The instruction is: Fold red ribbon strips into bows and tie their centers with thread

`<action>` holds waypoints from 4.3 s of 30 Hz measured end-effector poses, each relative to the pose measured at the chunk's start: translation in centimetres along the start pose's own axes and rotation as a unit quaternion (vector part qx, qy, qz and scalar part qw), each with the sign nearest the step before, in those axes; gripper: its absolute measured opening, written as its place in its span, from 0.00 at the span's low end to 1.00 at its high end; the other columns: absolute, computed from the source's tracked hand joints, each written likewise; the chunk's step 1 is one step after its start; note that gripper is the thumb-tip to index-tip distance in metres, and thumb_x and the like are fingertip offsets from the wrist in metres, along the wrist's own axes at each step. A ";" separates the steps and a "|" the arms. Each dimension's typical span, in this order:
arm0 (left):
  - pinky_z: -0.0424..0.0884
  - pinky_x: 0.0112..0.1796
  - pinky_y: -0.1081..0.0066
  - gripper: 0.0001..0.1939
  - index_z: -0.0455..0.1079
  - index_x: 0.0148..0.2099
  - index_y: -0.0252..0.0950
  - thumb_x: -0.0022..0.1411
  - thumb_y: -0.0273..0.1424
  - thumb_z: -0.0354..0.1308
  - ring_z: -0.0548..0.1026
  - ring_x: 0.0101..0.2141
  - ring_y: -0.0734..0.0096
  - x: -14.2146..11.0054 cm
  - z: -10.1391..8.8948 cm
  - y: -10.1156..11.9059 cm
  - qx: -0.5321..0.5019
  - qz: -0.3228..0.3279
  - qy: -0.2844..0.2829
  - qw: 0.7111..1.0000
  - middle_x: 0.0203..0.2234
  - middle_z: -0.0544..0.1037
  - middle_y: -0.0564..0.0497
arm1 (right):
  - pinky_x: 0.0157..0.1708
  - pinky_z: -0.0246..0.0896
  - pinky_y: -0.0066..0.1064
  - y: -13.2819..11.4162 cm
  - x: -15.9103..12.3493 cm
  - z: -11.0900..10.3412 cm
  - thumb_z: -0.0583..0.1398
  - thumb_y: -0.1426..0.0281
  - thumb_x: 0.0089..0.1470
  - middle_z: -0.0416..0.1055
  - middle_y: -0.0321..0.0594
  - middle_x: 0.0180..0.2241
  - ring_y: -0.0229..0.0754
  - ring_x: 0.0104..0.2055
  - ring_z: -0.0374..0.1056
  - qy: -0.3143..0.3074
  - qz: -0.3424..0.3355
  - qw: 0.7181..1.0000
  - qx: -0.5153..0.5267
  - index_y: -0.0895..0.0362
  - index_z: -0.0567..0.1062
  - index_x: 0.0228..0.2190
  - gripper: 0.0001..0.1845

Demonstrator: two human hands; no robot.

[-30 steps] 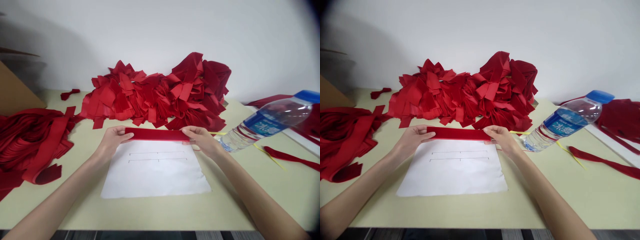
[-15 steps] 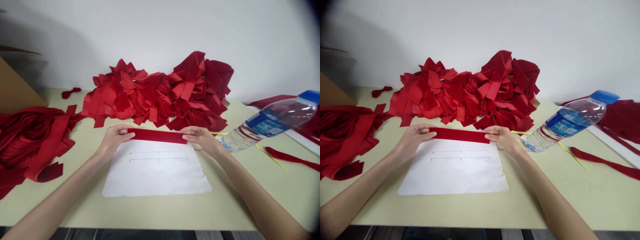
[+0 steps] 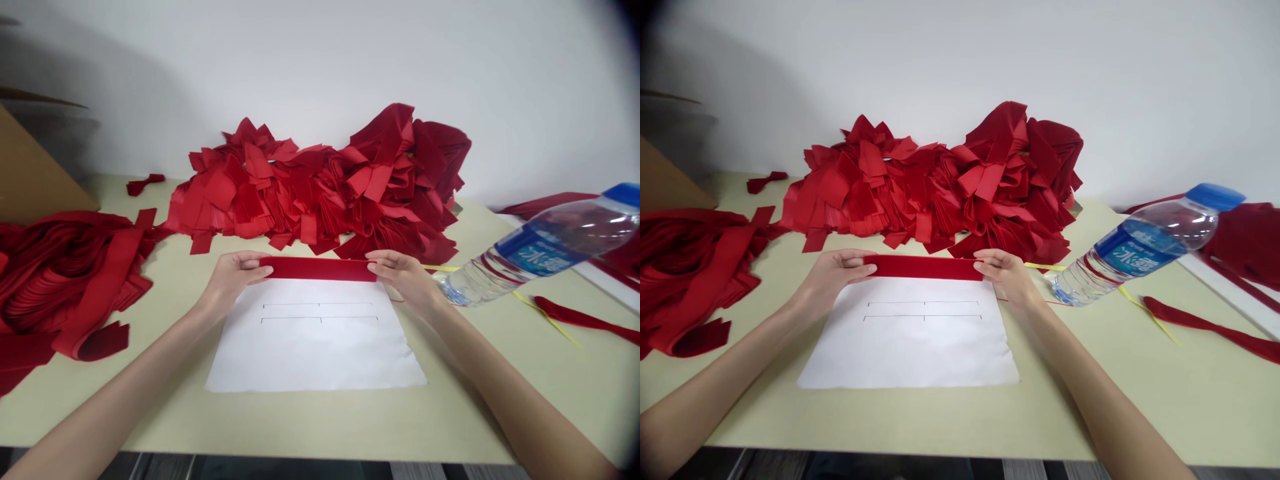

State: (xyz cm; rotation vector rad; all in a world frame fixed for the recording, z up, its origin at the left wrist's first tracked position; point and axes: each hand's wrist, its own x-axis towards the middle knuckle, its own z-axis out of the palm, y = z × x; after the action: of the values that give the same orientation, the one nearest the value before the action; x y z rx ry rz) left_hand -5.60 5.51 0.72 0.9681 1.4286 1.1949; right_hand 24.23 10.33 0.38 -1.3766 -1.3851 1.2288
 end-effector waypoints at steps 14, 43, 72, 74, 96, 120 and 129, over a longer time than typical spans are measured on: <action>0.68 0.31 0.73 0.16 0.73 0.39 0.35 0.43 0.27 0.66 0.70 0.22 0.77 -0.4 0.2 0.5 0.019 -0.004 -0.020 1.000 0.18 0.69 0.59 | 0.30 0.58 0.26 -0.2 0.0 -0.2 0.68 0.61 0.35 0.67 0.35 0.28 0.33 0.30 0.62 0.010 0.005 1.000 0.011 0.56 0.75 0.35 0.22; 0.68 0.30 0.72 0.16 0.73 0.37 0.37 0.42 0.27 0.66 0.74 0.28 0.71 0.4 -0.7 -0.4 0.058 -0.010 -0.074 0.996 0.29 0.77 0.52 | 0.26 0.59 0.25 0.2 0.5 -0.1 0.68 0.61 0.35 0.68 0.37 0.28 0.35 0.30 0.64 0.053 -0.030 0.997 0.038 0.56 0.74 0.33 0.21; 0.69 0.32 0.73 0.17 0.73 0.35 0.36 0.38 0.25 0.67 0.74 0.26 0.73 1.4 -1.3 -0.6 0.021 0.011 -0.035 0.999 0.25 0.76 0.54 | 0.30 0.66 0.28 0.1 0.0 0.2 0.68 0.60 0.34 0.65 0.34 0.21 0.33 0.25 0.61 0.031 0.003 0.999 0.044 0.58 0.72 0.23 0.16; 0.69 0.32 0.73 0.16 0.73 0.35 0.36 0.38 0.24 0.67 0.74 0.26 0.74 1.3 -1.2 -0.6 0.023 0.013 -0.029 0.999 0.24 0.76 0.55 | 0.29 0.68 0.31 0.2 0.0 0.4 0.68 0.61 0.34 0.62 0.32 0.19 0.33 0.23 0.60 0.034 -0.004 0.999 0.039 0.58 0.72 0.25 0.17; 0.71 0.37 0.73 0.16 0.73 0.34 0.34 0.37 0.22 0.67 0.74 0.27 0.74 1.5 -1.3 -0.4 -0.020 0.020 0.001 1.000 0.23 0.74 0.55 | 0.14 0.42 0.22 -0.3 -0.8 1.3 0.55 0.62 0.51 0.50 0.26 0.14 0.28 0.14 0.47 0.053 -0.118 0.981 -0.143 0.55 0.58 0.24 0.12; 0.68 0.32 0.71 0.16 0.71 0.40 0.39 0.46 0.32 0.65 0.73 0.30 0.72 -1.6 1.5 0.2 0.024 -0.037 -0.194 0.980 0.30 0.77 0.53 | 0.32 0.65 0.30 -2.5 -4.0 7.9 0.59 0.71 0.48 0.68 0.33 0.24 0.35 0.28 0.67 -0.164 -0.124 0.978 -0.040 0.56 0.69 0.36 0.10; 0.64 0.46 0.68 0.03 0.67 0.26 0.35 0.51 0.26 0.58 0.72 0.43 0.67 1.4 -4.2 3.1 -0.127 0.083 -0.064 0.986 0.35 0.79 0.51 | 0.28 0.60 0.28 -5.4 -2.6 -1.5 0.63 0.64 0.45 0.66 0.35 0.25 0.33 0.25 0.61 -0.001 -0.164 0.986 0.030 0.55 0.70 0.30 0.09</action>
State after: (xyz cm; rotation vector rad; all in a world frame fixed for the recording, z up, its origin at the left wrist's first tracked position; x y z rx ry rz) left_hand -10.09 6.70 3.56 0.9800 1.0812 1.3727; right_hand 24.76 8.28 6.16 -1.0555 -1.4939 1.0444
